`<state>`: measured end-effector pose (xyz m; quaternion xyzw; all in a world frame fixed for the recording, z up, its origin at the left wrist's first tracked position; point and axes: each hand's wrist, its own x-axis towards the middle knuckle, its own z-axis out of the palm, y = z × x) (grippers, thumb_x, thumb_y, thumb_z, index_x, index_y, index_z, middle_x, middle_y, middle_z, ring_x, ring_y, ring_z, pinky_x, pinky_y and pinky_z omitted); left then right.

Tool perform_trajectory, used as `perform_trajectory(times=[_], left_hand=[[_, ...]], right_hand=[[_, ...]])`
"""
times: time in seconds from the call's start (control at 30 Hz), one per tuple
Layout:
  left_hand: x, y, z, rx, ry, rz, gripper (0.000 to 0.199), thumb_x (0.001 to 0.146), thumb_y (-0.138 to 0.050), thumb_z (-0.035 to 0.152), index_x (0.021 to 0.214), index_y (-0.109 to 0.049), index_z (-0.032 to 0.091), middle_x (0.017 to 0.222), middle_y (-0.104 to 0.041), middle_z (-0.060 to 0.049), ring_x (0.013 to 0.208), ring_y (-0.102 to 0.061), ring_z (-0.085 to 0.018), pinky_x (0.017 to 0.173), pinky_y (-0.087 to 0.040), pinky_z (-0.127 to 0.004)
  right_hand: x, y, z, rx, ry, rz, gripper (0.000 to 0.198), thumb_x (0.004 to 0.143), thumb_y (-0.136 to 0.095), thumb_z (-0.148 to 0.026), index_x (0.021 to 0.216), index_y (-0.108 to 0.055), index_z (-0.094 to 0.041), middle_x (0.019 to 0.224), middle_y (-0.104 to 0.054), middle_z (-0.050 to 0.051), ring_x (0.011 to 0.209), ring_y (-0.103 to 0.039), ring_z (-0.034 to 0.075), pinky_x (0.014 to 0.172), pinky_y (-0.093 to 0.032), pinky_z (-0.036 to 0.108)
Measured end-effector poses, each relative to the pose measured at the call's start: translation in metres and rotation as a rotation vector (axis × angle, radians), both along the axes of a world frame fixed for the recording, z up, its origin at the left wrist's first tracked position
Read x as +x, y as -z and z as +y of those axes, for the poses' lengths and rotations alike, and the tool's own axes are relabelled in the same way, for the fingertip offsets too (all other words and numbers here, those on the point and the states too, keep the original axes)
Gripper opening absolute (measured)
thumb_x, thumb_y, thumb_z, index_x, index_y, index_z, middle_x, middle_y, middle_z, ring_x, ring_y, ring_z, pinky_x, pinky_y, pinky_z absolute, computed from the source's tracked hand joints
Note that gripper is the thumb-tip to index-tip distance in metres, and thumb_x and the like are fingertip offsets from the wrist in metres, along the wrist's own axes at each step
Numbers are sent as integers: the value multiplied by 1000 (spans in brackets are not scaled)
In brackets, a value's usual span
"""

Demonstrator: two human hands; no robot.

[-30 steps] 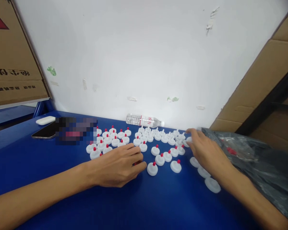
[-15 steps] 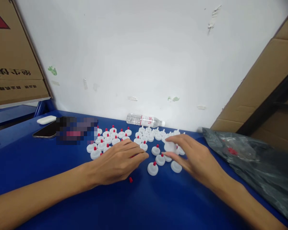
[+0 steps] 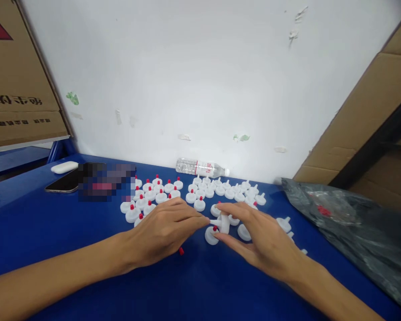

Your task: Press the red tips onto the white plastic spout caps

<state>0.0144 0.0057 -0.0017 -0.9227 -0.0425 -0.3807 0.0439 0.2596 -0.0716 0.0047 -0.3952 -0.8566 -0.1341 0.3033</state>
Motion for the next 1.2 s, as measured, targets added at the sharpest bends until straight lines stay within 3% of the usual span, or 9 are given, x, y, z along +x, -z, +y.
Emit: perform_trajectory(times=[0.17, 0.37, 0.53, 0.8, 1.0, 1.2], left_hand=[[1, 1, -1, -65, 30, -53, 24, 97, -56, 5, 118, -60, 16, 92, -75, -1, 73, -64, -12, 72, -49, -28], [3, 3, -1, -45, 4, -60, 29, 97, -58, 6, 125, -56, 14, 101, -76, -4, 77, -64, -13, 72, -49, -30], [2, 0, -10, -19, -20, -11, 16, 99, -47, 7, 110, -57, 12, 89, -70, -6, 75, -62, -17, 69, -49, -32], [0, 3, -16, -117, -14, 8, 17, 94, -44, 7, 102, -56, 15, 79, -64, -4, 64, -57, -16, 56, -43, -29], [-3, 3, -17, -103, -40, 70, 21, 87, -42, 5, 98, -54, 16, 76, -60, -3, 60, -52, -16, 49, -33, -30], [-2, 1, -22, -94, -71, 23, 17, 90, -40, 8, 97, -53, 18, 75, -63, -2, 59, -56, -15, 48, -34, -28]], right_hand=[[0, 3, -1, 21, -36, 5, 50, 96, -65, -33, 140, -43, -24, 116, -70, 5, 99, -69, 18, 82, -60, 32], [-3, 1, -1, 56, -118, 57, 46, 96, -65, -27, 137, -45, -22, 110, -71, 5, 92, -68, 16, 81, -58, 29], [-8, 1, -4, 113, -171, 108, 42, 93, -69, -20, 130, -50, -19, 107, -71, 5, 96, -68, 14, 86, -57, 26], [-14, 5, -13, 233, -122, -41, 34, 93, -67, -15, 124, -58, -23, 109, -70, 9, 99, -70, 18, 86, -60, 32], [-22, 4, -13, 240, -143, 4, 19, 95, -65, -20, 113, -60, -20, 101, -70, 9, 92, -71, 17, 83, -61, 30], [-24, 3, -12, 263, -165, -2, 21, 93, -64, -13, 113, -61, -20, 101, -69, 8, 95, -70, 17, 87, -60, 30]])
